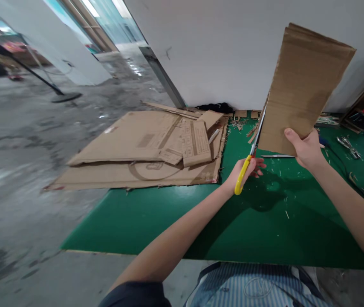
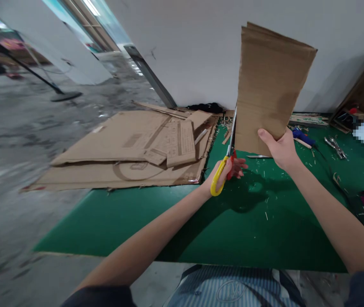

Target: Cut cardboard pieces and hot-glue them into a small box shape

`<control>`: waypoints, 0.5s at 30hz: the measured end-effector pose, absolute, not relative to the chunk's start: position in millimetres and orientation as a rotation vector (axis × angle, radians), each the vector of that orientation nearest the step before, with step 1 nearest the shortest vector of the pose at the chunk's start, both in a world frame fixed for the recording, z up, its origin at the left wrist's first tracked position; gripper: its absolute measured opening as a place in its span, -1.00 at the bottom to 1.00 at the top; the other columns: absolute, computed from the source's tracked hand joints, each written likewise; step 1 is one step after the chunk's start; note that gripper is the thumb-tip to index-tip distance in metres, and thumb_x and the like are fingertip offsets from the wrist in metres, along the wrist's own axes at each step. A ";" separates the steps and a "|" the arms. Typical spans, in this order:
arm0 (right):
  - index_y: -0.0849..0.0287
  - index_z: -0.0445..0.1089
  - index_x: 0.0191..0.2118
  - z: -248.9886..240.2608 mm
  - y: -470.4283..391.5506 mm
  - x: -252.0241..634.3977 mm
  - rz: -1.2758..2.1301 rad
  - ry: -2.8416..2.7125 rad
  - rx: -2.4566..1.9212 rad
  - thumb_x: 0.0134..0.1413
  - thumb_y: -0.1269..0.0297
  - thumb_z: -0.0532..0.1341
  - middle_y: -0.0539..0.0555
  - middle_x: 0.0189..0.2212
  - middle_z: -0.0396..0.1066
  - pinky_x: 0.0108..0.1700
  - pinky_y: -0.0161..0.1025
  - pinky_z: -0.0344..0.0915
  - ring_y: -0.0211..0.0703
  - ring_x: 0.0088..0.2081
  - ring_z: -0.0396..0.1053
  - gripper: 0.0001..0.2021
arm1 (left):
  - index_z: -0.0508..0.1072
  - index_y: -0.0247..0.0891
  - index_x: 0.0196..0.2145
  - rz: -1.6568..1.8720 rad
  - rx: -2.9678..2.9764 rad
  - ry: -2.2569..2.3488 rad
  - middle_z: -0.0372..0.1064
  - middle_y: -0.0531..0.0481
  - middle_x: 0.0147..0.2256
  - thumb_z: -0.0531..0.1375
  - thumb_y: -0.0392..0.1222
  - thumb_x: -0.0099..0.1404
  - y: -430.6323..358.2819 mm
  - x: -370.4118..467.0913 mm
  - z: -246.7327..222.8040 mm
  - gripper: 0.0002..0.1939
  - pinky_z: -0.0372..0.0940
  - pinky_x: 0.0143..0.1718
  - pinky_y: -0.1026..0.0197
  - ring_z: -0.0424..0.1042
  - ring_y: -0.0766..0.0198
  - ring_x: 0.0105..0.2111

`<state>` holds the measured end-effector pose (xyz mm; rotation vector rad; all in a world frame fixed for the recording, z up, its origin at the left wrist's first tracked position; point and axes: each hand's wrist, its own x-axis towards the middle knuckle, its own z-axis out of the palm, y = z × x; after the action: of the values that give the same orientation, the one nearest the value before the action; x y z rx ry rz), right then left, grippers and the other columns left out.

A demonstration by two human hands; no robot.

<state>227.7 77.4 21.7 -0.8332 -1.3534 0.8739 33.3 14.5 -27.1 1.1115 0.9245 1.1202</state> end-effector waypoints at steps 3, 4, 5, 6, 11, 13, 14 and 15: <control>0.06 0.46 -0.11 21.6 77.1 228.1 0.889 -1.337 -0.815 -0.08 -0.08 0.41 0.14 -0.06 0.52 0.09 0.08 0.45 0.05 0.00 0.48 -0.55 | 0.45 -0.43 -0.22 1.141 1.130 0.925 0.47 -0.07 -0.40 0.23 0.46 0.04 15.7 34.7 -28.4 -0.22 0.30 -0.56 0.32 0.40 0.41 -0.57; 0.06 0.47 -0.12 21.5 77.2 228.2 0.895 -1.328 -0.807 -0.09 -0.07 0.42 0.14 -0.07 0.53 0.08 0.09 0.46 0.05 -0.01 0.48 -0.56 | 0.43 -0.42 -0.26 1.137 1.140 0.935 0.43 -0.02 -0.47 0.22 0.48 0.03 16.4 35.2 -28.9 -0.22 0.26 -0.61 0.32 0.37 0.42 -0.62; 0.07 0.47 -0.13 21.4 77.5 228.2 0.896 -1.319 -0.800 -0.10 -0.06 0.43 0.14 -0.09 0.53 0.08 0.09 0.46 0.05 -0.02 0.49 -0.56 | 0.40 -0.40 -0.29 1.129 1.150 0.951 0.39 0.03 -0.53 0.21 0.50 0.02 17.1 35.6 -29.1 -0.23 0.23 -0.66 0.32 0.34 0.41 -0.66; 0.07 0.48 -0.14 21.4 77.9 228.0 0.892 -1.314 -0.796 -0.10 -0.05 0.43 0.14 -0.10 0.54 0.08 0.08 0.46 0.05 -0.03 0.49 -0.56 | 0.38 -0.37 -0.33 1.120 1.162 0.971 0.35 0.06 -0.59 0.19 0.52 0.01 17.7 36.0 -29.1 -0.23 0.20 -0.69 0.32 0.31 0.40 -0.70; 0.05 0.46 -0.14 22.3 79.2 226.1 0.878 -1.303 -0.821 -0.14 -0.08 0.44 0.12 -0.11 0.54 0.10 0.10 0.44 0.06 -0.01 0.48 -0.54 | 0.27 -0.27 -0.48 1.102 1.236 1.088 0.12 0.18 -0.79 0.14 0.46 0.14 17.7 38.5 -24.3 -0.36 -0.01 -0.79 0.36 0.11 0.45 -0.82; 0.03 0.45 -0.13 23.0 79.1 225.4 0.891 -1.306 -0.821 -0.12 -0.08 0.43 0.11 -0.09 0.53 0.11 0.11 0.44 0.07 0.01 0.47 -0.55 | 0.25 -0.25 -0.52 1.117 1.228 1.116 0.06 0.21 -0.80 0.14 0.40 0.20 16.8 39.7 -22.9 -0.41 -0.07 -0.81 0.37 0.04 0.48 -0.84; 0.01 0.45 -0.12 23.4 79.0 225.2 0.890 -1.317 -0.819 -0.10 -0.08 0.42 0.11 -0.08 0.52 0.12 0.12 0.43 0.08 0.02 0.47 -0.56 | 0.25 -0.25 -0.52 1.128 1.222 1.125 0.06 0.21 -0.80 0.15 0.37 0.22 16.4 40.1 -22.9 -0.42 -0.07 -0.81 0.37 0.04 0.48 -0.84; 0.00 0.45 -0.12 23.9 78.8 225.1 0.883 -1.332 -0.819 -0.09 -0.08 0.41 0.11 -0.07 0.52 0.13 0.13 0.42 0.08 0.03 0.46 -0.57 | 0.25 -0.25 -0.53 1.136 1.220 1.132 0.07 0.20 -0.79 0.15 0.35 0.23 16.2 40.3 -23.4 -0.44 -0.07 -0.81 0.36 0.05 0.48 -0.84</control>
<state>225.1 78.8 23.9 -0.8194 -1.3316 0.8826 40.3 16.2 -23.4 1.2202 1.1318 1.1363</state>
